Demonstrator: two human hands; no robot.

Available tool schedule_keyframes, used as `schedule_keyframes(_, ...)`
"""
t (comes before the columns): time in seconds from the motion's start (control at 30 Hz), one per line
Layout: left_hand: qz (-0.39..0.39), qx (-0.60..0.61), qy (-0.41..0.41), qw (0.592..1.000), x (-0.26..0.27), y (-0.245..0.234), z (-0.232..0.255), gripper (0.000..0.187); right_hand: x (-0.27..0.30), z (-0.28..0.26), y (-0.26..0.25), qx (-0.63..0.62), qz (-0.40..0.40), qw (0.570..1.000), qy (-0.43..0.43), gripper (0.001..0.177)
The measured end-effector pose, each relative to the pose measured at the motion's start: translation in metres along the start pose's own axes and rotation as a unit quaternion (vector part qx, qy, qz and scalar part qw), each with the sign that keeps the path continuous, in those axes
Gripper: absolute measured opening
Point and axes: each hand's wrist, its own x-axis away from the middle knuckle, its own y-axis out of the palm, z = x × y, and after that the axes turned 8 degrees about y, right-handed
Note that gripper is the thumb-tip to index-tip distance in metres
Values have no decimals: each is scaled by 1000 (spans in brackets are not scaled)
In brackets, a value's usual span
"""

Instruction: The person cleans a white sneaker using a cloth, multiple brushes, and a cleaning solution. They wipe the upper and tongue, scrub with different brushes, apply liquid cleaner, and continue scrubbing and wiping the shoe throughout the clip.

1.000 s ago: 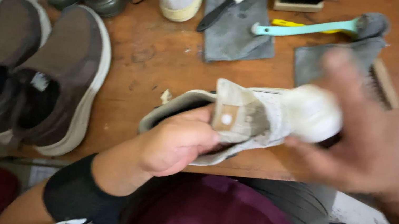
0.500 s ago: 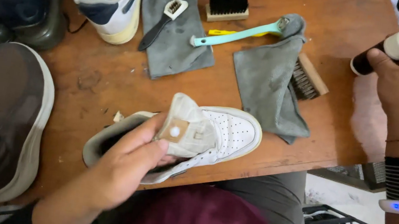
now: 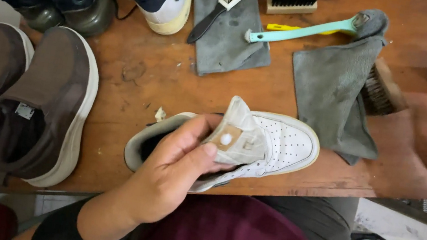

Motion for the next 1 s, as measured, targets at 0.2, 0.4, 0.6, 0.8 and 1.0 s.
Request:
schedule_keyframes(0.2, -40, -129, 54, 989, 1, -3, 7, 19, -9, -39, -20, -77, -119, 990, -1, 30)
schedule_keyframes(0.4, -27, -171, 88, 981, 2, -4, 6, 21, -15, -28, -16, -131, -178, 971, 91, 22)
schedule_keyframes(0.6, -37, -149, 80, 985, 2, -6, 2, 21, 6, 47, 24, -123, -125, 984, 41, 18)
schedule_keyframes(0.8, -33, -100, 56, 993, -1, -7, -1, 25, -32, -129, -157, -475, -153, 865, -50, 43)
schedule_keyframes(1.0, -19, -50, 16, 998, -3, -13, -11, 26, 3, -190, -188, -459, -88, 860, -206, 47)
